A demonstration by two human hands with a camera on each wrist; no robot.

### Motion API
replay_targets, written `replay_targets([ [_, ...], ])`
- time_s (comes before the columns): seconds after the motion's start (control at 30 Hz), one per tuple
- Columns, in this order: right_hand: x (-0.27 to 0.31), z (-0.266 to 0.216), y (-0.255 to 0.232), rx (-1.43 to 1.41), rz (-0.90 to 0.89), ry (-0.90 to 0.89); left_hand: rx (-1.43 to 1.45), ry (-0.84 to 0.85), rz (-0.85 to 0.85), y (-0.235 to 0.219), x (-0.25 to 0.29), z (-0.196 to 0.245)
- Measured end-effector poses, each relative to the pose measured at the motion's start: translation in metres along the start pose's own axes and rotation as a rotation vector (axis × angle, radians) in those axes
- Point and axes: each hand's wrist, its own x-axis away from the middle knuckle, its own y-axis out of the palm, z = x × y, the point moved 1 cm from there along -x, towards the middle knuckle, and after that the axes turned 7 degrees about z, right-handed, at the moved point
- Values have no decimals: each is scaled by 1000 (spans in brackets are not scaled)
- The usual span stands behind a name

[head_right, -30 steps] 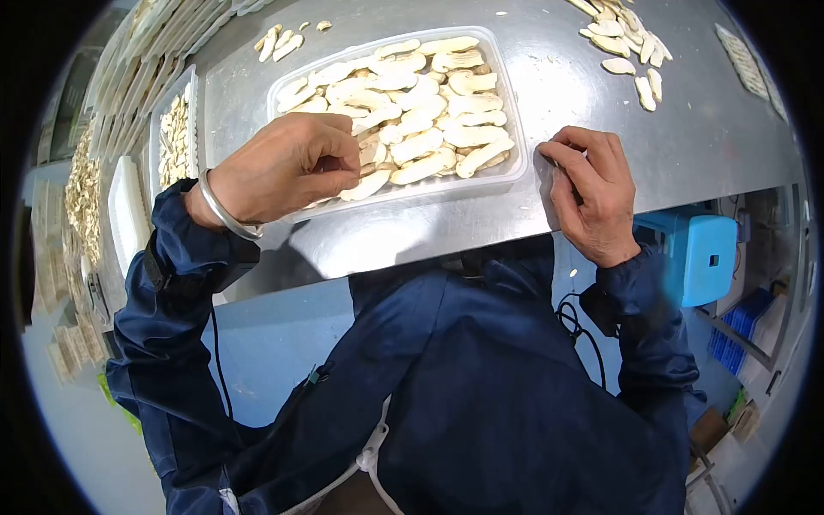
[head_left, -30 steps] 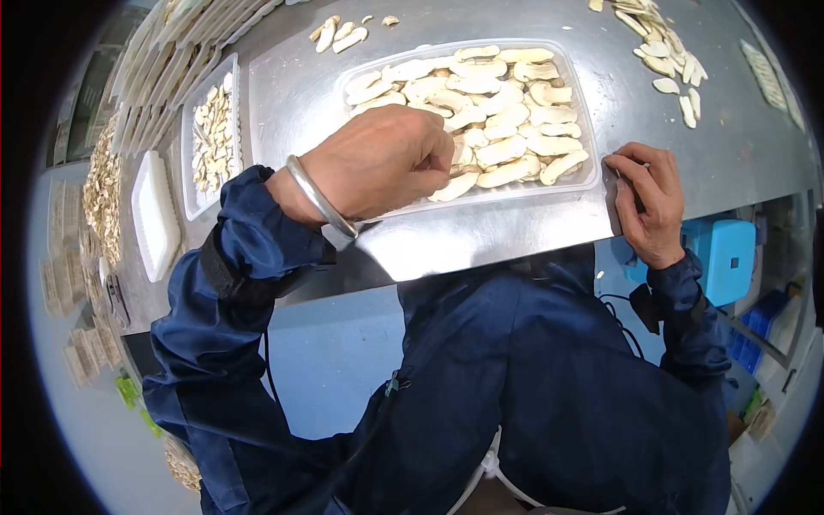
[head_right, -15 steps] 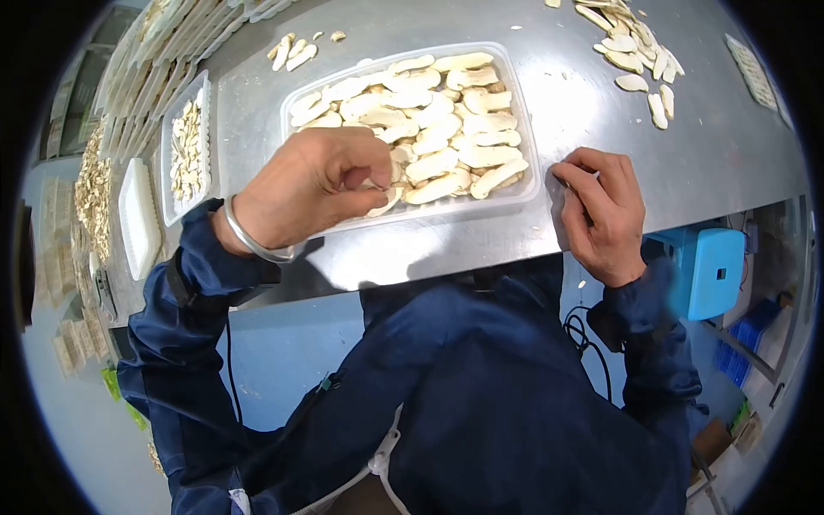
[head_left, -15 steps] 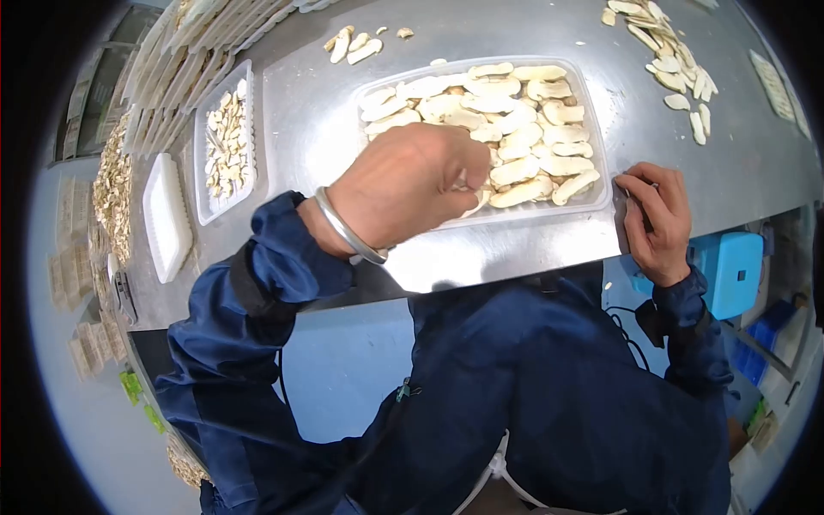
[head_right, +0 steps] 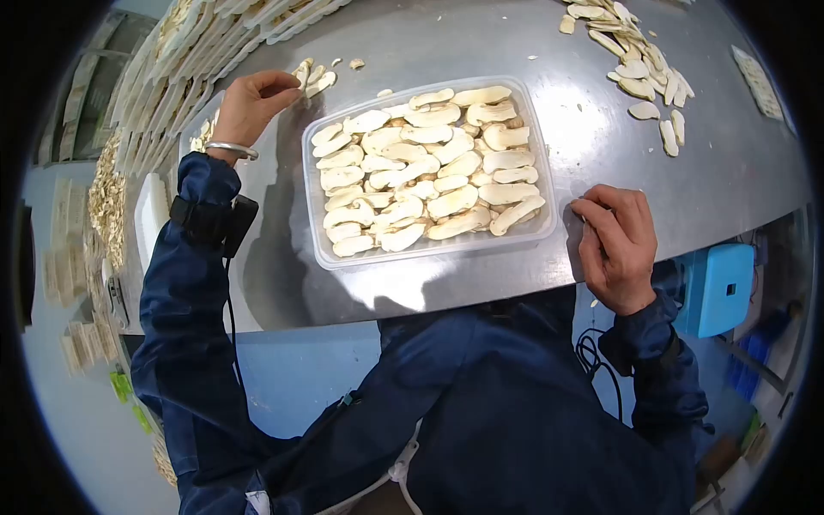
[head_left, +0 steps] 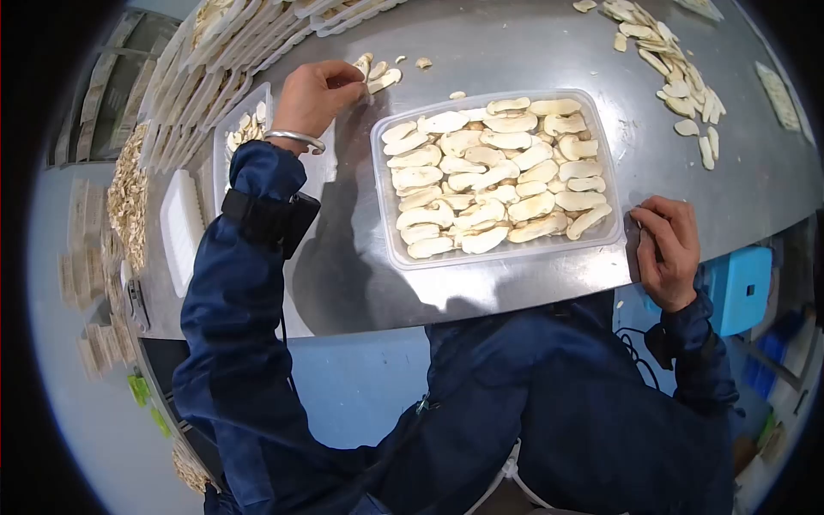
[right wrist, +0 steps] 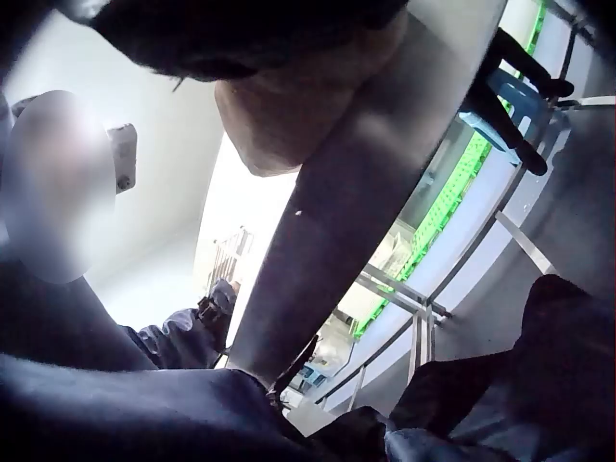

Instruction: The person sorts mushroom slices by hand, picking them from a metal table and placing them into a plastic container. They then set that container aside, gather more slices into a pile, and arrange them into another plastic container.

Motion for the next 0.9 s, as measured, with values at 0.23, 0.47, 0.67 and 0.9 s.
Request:
replay_targets([
  [0.23,2,1,3,13,4,-6,-153,162,41,23,-9,4],
  [0.47,4,1,4,7,1,-14,-78,40,-80,22,-16,-6],
  [0.67,3,1,3,5,-4,-29,89,20,-83,13,-3,-5],
  [0.9,4,2,4,-12,-4,-16,607,-176,-250,-39,77,52],
])
